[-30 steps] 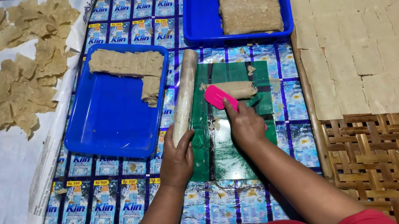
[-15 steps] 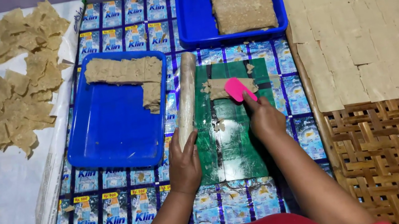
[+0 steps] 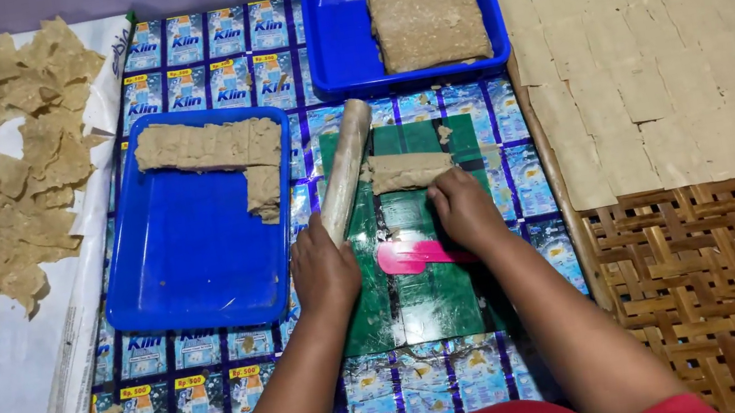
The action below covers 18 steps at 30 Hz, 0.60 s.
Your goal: Rolling out dough and cutting it into rectangular pieces for food preparation.
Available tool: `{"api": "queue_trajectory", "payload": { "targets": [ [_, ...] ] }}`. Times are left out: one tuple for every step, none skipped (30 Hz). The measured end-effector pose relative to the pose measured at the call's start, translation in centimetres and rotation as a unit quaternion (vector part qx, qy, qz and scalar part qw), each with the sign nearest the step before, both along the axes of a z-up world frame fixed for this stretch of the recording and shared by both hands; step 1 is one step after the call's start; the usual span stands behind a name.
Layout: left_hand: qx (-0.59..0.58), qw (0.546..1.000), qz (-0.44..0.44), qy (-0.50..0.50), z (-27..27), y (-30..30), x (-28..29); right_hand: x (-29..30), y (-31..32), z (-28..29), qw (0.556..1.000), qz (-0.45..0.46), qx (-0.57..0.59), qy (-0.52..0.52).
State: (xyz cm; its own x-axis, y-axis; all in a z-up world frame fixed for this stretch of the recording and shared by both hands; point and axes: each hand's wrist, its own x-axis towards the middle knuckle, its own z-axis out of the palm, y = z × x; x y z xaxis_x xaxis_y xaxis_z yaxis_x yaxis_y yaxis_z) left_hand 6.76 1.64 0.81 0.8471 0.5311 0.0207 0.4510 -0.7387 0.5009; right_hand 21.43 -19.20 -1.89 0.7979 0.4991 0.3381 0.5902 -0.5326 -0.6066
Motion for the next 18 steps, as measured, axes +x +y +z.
{"api": "queue_trajectory", "payload": {
  "targets": [
    [0.001,1.0,0.001,0.001,0.2,-0.3,-0.4,1.3,0.1,-0.2,1.0,0.001,0.001,0.001],
    [0.003,1.0,0.003,-0.014,0.5,-0.5,-0.8,2.6,0.3,-0.4,0.997,0.009,-0.041,0.068],
    [0.006,1.0,0.005,-0.028,0.8,-0.5,-1.2,3.9,0.7,-0.6,0.987,0.016,-0.082,0.135],
    [0.008,1.0,0.007,-0.026,1.6,-0.8,-1.8,3.8,0.6,1.7,0.987,0.018,-0.081,0.137],
    [0.029,0.999,-0.003,-0.042,2.3,-1.2,-2.3,3.8,0.5,4.0,0.978,-0.02,-0.12,0.171],
    [0.05,0.997,-0.013,-0.058,3.1,-1.6,-2.9,3.7,0.3,6.3,0.964,-0.058,-0.159,0.204],
    [0.05,0.997,-0.011,-0.057,3.5,-1.7,-3.1,3.4,0.1,8.0,0.964,-0.057,-0.16,0.204],
    [0.077,0.993,-0.048,-0.081,3.8,-1.8,-3.2,3.1,-0.2,9.7,0.991,-0.083,-0.089,0.047],
    [0.103,0.986,-0.083,-0.101,4.1,-2.0,-3.8,2.6,-0.4,11.3,0.989,-0.103,-0.016,-0.108],
    [0.101,0.987,-0.081,-0.097,4.7,-1.8,-3.1,2.5,-0.2,12.8,0.989,-0.1,-0.018,-0.104],
    [0.091,0.981,-0.131,-0.108,5.3,-1.7,-2.5,2.4,0.0,14.3,0.98,-0.043,-0.037,-0.193],
    [0.08,0.973,-0.181,-0.118,5.9,-1.6,-1.9,2.3,0.2,15.8,0.959,0.016,-0.055,-0.279],
    [0.079,0.974,-0.18,-0.116,6.1,-1.0,-0.7,3.2,-0.2,14.1,0.959,0.018,-0.055,-0.277],
    [0.084,0.964,-0.216,-0.127,6.3,-0.4,0.5,4.0,-0.7,12.4,0.96,0.047,-0.104,-0.254],
    [0.09,0.953,-0.253,-0.139,6.6,0.1,1.8,5.0,-1.2,10.8,0.958,0.075,-0.153,-0.231],
    [0.09,0.953,-0.253,-0.139,6.3,0.8,3.2,5.7,-1.3,9.3,0.958,0.076,-0.153,-0.231],
    [0.093,0.944,-0.284,-0.138,6.1,1.5,4.7,6.5,-1.4,7.8,0.967,0.058,-0.17,-0.184],
    [0.096,0.934,-0.314,-0.138,5.9,2.2,6.2,7.2,-1.6,6.3,0.972,0.04,-0.186,-0.135]
  ]
}}
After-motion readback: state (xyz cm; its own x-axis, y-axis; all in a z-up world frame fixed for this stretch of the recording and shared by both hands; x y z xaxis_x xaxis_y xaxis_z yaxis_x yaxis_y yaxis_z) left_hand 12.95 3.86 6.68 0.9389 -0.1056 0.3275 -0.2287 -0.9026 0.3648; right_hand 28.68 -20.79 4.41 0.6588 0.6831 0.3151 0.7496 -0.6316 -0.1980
